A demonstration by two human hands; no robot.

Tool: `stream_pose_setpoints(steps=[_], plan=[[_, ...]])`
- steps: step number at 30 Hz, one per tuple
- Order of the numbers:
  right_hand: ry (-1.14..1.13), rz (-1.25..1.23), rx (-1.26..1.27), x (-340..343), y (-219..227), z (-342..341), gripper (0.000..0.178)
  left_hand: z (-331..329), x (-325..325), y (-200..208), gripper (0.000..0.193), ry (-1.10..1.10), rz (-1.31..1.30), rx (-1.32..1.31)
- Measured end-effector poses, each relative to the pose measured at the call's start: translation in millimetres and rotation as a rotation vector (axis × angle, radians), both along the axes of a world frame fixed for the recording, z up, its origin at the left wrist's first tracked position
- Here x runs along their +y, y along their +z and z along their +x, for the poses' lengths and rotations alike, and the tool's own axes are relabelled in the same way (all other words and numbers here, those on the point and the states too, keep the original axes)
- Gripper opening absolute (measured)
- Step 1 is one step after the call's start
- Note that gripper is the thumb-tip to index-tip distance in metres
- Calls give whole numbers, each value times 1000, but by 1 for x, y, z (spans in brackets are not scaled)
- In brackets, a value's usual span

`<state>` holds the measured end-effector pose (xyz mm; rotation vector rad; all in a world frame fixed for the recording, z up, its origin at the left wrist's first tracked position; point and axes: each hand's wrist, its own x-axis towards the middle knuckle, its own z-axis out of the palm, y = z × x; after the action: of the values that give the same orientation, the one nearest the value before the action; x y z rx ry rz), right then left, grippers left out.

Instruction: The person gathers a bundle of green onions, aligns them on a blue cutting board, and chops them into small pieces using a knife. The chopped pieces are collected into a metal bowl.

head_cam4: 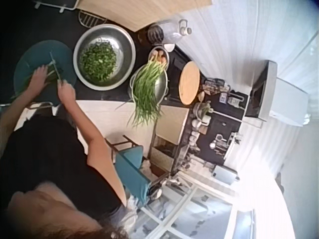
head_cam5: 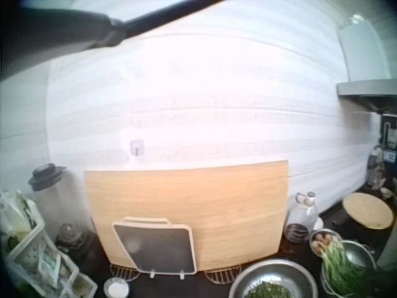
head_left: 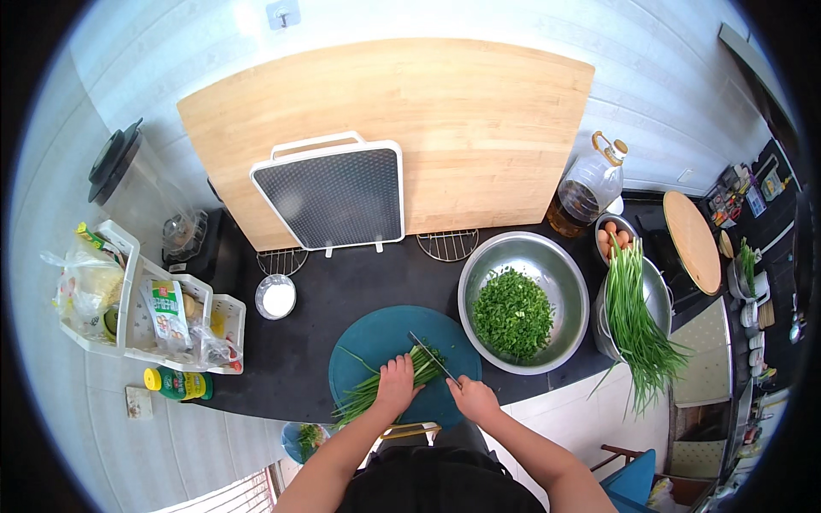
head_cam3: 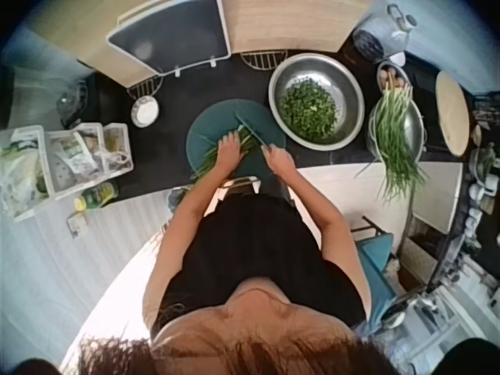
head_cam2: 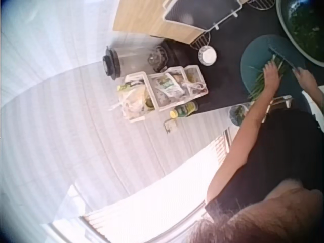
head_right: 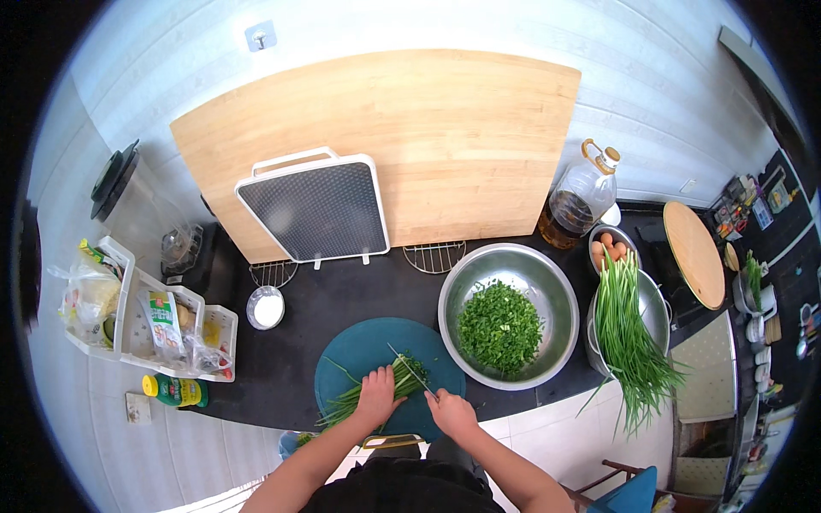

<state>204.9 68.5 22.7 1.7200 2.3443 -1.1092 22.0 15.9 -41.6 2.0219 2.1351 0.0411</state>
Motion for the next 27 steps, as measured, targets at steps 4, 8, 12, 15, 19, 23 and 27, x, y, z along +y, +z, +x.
stream_pose_setpoints(steps=[4, 8, 12, 15, 19, 23, 27], plan=[[31, -26, -80, 1, -5, -13, 47, -1, 2, -5, 81, -37, 19, 37], [90, -72, -145, 8, -14, -24, 48, -3, 2, -11, 78, -68, 8, 89], [135, -78, -143, 19, -30, -35, 45, -3, 3, -5, 76, -108, -7, 136], [128, -62, -110, 25, -45, -52, 42, -4, 4, -7, 73, -125, -10, 150], [137, 15, -80, 34, -58, -76, 37, -5, 4, -3, 68, -122, -20, 96], [120, 119, -52, 29, -68, -81, 34, -6, 3, -4, 69, -107, -19, 85], [41, 177, 42, 29, -61, -78, 39, -5, 1, -4, 74, -71, -21, 83]])
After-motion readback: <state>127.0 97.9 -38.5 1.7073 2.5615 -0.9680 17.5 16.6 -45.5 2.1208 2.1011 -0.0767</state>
